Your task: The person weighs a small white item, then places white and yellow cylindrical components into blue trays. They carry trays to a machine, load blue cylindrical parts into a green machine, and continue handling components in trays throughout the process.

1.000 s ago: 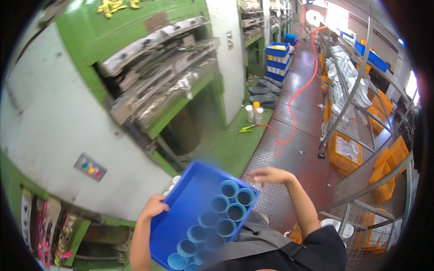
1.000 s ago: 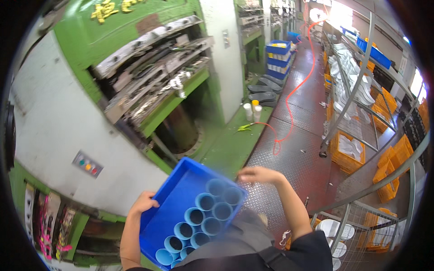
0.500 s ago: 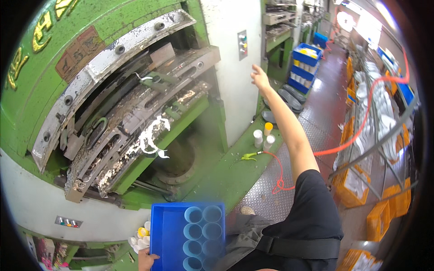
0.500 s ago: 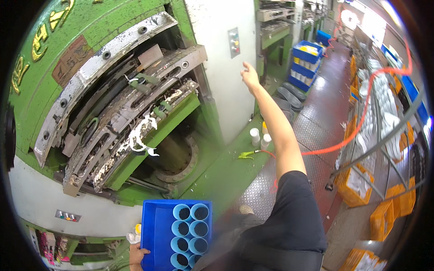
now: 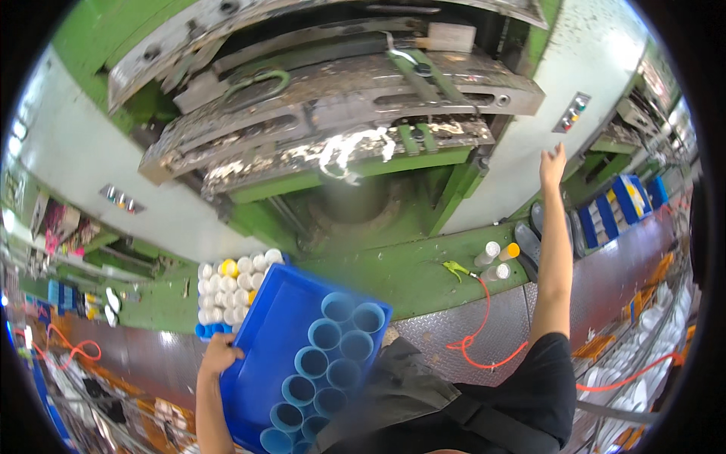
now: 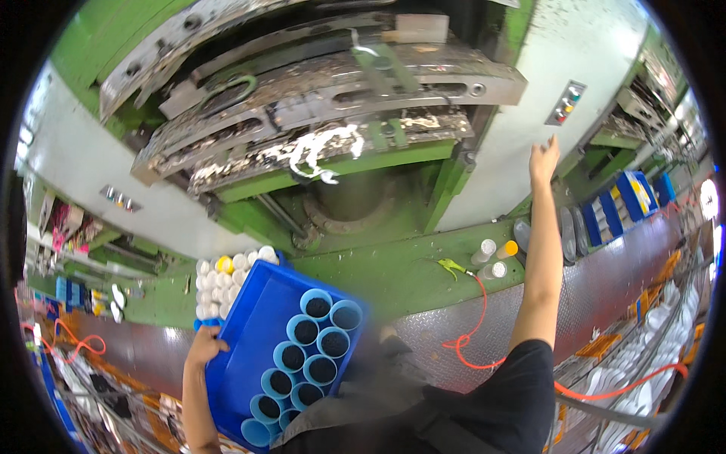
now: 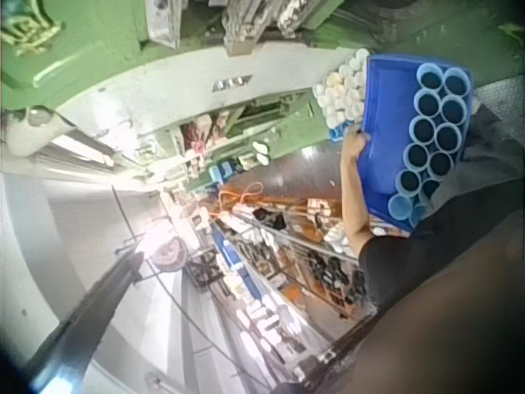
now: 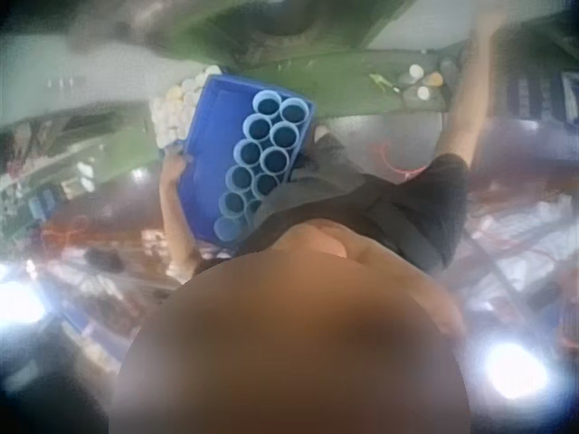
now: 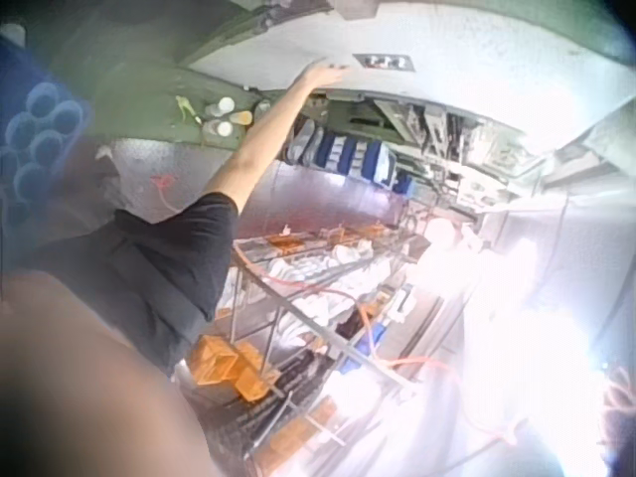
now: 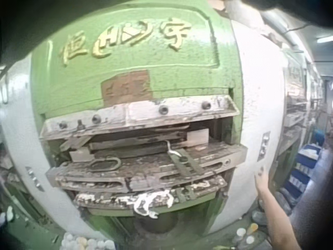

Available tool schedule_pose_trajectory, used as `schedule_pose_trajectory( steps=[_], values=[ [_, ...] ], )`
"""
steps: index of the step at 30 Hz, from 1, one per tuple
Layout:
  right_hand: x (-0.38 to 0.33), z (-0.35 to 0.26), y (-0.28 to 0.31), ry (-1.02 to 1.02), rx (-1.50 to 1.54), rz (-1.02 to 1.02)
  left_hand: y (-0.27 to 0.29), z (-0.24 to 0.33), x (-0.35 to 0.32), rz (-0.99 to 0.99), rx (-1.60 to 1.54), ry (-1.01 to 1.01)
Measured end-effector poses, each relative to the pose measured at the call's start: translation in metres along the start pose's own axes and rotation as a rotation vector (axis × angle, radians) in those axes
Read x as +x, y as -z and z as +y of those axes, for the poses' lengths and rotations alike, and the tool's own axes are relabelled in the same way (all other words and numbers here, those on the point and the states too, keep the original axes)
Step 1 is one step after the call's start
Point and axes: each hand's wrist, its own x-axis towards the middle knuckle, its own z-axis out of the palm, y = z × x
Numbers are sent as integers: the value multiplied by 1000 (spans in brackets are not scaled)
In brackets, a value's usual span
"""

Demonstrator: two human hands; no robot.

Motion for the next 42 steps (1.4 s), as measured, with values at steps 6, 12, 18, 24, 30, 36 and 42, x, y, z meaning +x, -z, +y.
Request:
schedule_pose_trajectory(
  steps=[6,12,18,24,30,36,42],
  values=[
    [-260,-105,12,-109,284,-1426,49,52,-10,-40,116,-130],
    [-354,-281,69,-335,429,-1666,116,94,-43,-63,126,-145],
    [-403,-330,49,-553,393,-1490,167,55,-17,-180,64,-131],
    [-470,-390,-17,-731,403,-1405,237,-9,88,-187,222,-191],
    [-563,-398,-109,-756,427,-1283,289,-53,215,-235,256,-188],
    [-613,-383,-169,-798,343,-1282,267,-118,312,-202,276,-186],
    [-625,-395,-168,-502,227,-1221,228,-138,283,336,316,-324]
  ],
)
